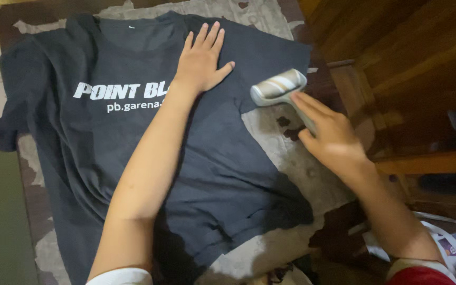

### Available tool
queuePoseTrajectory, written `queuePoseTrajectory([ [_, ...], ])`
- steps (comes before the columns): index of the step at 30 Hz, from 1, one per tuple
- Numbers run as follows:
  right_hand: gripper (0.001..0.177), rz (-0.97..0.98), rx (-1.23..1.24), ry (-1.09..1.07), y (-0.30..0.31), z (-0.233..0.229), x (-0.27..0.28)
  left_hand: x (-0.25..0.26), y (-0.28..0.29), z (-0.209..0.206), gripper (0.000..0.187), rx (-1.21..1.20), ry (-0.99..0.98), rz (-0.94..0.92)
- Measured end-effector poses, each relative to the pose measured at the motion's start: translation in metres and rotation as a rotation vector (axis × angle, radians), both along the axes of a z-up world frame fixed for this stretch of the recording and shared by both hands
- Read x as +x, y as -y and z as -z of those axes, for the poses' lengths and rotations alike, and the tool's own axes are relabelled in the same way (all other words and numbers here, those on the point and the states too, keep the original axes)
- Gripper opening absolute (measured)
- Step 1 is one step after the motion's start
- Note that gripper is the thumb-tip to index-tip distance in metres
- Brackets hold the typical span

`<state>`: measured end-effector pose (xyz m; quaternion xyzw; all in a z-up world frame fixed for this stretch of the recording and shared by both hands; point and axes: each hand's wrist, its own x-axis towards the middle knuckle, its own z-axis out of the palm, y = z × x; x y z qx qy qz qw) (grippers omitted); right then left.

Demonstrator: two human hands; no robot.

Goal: The person uses a lint roller to clean a beige t-shirt with a cartoon graphic, then hangs it on a hanger. Next, they lay out a black t-shirt and roll it with the lint roller to remove lint.

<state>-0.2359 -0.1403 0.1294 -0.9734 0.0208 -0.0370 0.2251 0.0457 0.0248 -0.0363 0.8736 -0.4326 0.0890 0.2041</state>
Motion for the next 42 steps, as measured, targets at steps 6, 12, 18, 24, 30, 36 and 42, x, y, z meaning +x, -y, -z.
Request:
queuePoseTrajectory([
  [6, 0.063, 0.106, -0.074, -0.002, -0.003, 0.004, 0.017, 0.000, 0.007, 0.013, 0.082, -0.009, 0.041, -0.048],
  [12, 0.060, 0.032, -0.099, 0.224, 0.012, 0.043, 0.105, 0.000, 0.006, 0.013, 0.079, 0.004, 0.030, -0.046],
  [18, 0.063, -0.013, -0.052, 0.323, 0.002, 0.057, 0.127, 0.000, 0.002, 0.012, 0.080, 0.022, -0.004, -0.029],
  [24, 0.062, -0.073, -0.143, 0.291, -0.015, 0.029, 0.036, 0.001, 0.004, 0.017, 0.080, 0.012, 0.028, -0.022],
  [30, 0.064, 0.075, -0.114, 0.081, -0.024, 0.012, 0.004, -0.001, 0.006, 0.007, 0.080, 0.027, 0.082, -0.010],
  [36, 0.061, -0.035, -0.093, 0.287, -0.005, 0.040, 0.072, -0.007, 0.011, 0.000, 0.072, 0.108, 0.119, -0.022],
  [42, 0.064, 0.013, -0.155, 0.327, -0.023, 0.051, 0.078, -0.013, 0.012, 0.007, 0.069, 0.030, 0.060, -0.044],
])
